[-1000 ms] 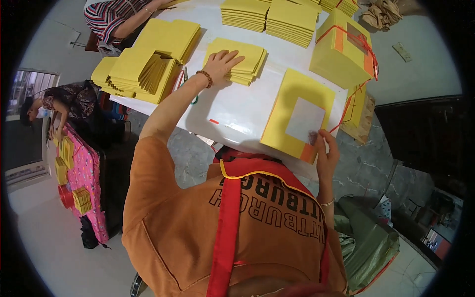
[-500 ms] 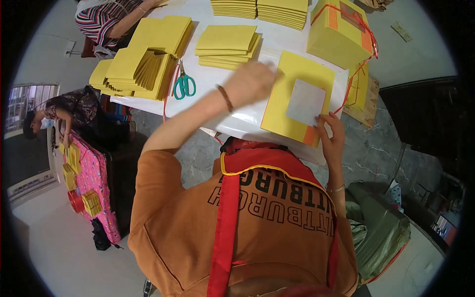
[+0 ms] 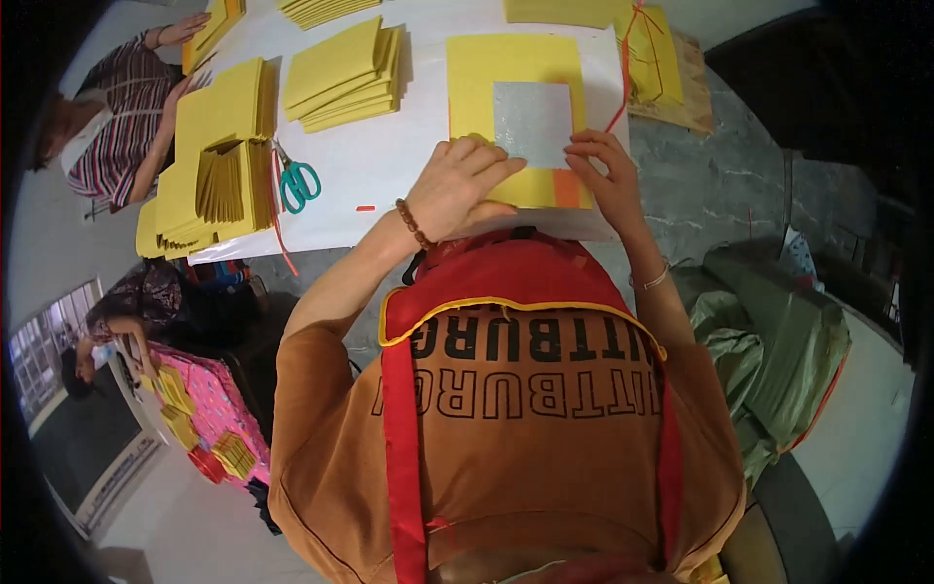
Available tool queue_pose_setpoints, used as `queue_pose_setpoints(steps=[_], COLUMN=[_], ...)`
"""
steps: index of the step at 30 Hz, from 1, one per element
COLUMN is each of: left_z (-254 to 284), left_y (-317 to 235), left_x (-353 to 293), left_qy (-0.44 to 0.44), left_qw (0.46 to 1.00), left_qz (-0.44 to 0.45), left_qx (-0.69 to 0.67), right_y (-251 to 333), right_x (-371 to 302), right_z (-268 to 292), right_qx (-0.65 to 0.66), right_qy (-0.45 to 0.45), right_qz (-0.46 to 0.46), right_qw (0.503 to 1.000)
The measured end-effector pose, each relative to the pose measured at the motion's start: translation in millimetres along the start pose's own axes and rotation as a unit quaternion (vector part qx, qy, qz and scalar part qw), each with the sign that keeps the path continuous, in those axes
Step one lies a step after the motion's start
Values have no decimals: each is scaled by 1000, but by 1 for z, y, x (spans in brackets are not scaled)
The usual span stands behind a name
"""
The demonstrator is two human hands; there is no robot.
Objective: Folding and stacking yellow ritual paper sheets with silver foil centers.
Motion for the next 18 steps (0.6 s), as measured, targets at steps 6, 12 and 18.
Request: queue_pose_setpoints(steps=[6, 12, 18], left_z=[-4, -4, -11], left_y=[6, 10, 16], left_x=[6, 14, 10], left_qy=[-47, -25, 43], left_qw=[992, 982, 947], left_qz=[-15, 80, 198], left_qx=[-116, -167, -249], right_y=[-4, -13, -12], right_x=[-2, -3, -6], right_z=[0, 0, 10], right_qx=[58, 136, 156], right_qy=[-10, -21, 47], right_qz=[-24, -61, -8], right_qw=[998, 989, 987])
Point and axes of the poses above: each hand's wrist, its own x-axis towards the middle knuckle, its own z-axis out of the back of the hand, y = z × x, the point moved 2 cm from there along x, towards the middle knuckle, and after that the axes turned 14 degrees about x, right-handed, at the moved point
